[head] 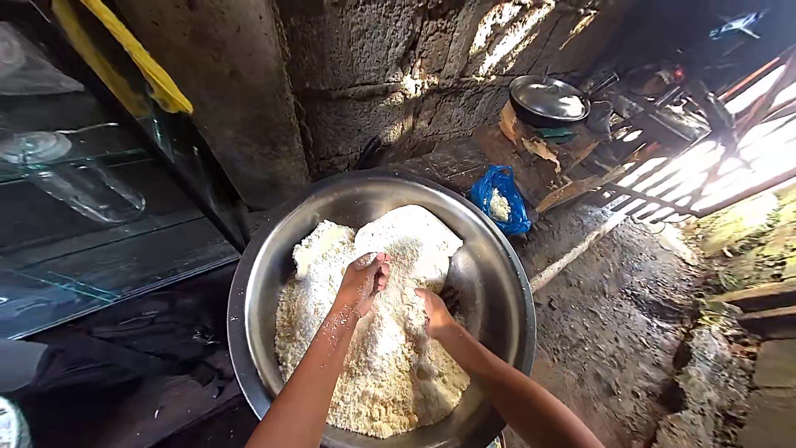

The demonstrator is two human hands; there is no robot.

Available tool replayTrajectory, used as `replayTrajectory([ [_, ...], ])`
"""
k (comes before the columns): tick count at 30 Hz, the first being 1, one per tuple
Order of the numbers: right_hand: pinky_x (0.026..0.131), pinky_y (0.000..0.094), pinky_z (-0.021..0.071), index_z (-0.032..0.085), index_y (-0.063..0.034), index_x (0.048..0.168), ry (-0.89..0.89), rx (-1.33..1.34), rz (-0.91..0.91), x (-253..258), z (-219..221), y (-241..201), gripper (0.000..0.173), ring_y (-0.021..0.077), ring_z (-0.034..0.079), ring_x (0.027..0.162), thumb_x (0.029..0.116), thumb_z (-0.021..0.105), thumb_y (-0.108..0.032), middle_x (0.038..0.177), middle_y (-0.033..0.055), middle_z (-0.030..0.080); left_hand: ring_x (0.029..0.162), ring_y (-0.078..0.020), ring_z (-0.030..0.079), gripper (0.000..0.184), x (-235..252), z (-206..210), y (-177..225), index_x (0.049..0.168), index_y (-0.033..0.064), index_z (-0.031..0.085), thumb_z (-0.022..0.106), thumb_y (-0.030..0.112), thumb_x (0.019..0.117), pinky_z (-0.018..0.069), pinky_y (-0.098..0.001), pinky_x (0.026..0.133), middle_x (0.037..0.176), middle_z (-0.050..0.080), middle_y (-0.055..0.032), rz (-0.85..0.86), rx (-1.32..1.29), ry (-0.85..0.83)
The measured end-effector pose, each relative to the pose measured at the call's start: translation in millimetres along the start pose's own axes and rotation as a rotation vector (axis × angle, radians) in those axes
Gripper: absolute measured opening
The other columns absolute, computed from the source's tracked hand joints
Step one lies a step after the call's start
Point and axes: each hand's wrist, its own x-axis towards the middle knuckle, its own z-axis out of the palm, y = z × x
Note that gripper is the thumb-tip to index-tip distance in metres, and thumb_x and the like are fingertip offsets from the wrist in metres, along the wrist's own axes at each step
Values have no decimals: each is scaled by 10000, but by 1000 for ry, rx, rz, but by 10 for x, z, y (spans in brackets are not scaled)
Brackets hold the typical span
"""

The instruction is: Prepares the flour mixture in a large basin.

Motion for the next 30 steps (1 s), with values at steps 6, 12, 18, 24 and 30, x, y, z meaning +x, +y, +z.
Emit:
replayTrajectory([
  [6,745,341,592,542,-10,1263,-286,354,-280,-87,94,-463,265,164,677,840,1018,449,37,988,102,675,621,-96,621,254,-22,-45,43,1057,-23,636,482,176,1091,539,-227,601,774,666,-49,68,156,-29],
  [12,797,355,573,713,-9,1009,-112,-543,-741,-187,70,-731,284,132,687,816,1027,583,-261,868,52,716,834,-203,752,179,-19,-82,114,1217,-31,528,508,58,1063,615,-319,754,1012,754,-154,82,190,-84],
  [18,926,317,592,703,-58,1265,-197,-687,-1114,-369,171,-660,406,167,711,1013,900,774,-224,1172,109,715,716,-81,598,147,25,-140,50,929,28,652,671,160,990,514,-255,656,819,625,-16,170,450,-40],
  [24,890,291,569,768,-54,1002,-213,-529,-1025,-441,-28,-701,129,100,701,937,931,719,-150,967,38,751,719,-62,622,220,-15,-111,46,863,59,662,611,191,1032,521,-238,662,787,660,23,209,455,-90],
  [30,810,358,563,753,-74,1023,-235,-834,-645,-420,-525,-776,153,134,681,834,926,735,-192,928,39,732,976,-177,645,207,2,-147,49,1116,10,662,636,189,1015,546,-368,822,1108,656,-108,174,516,0],
])
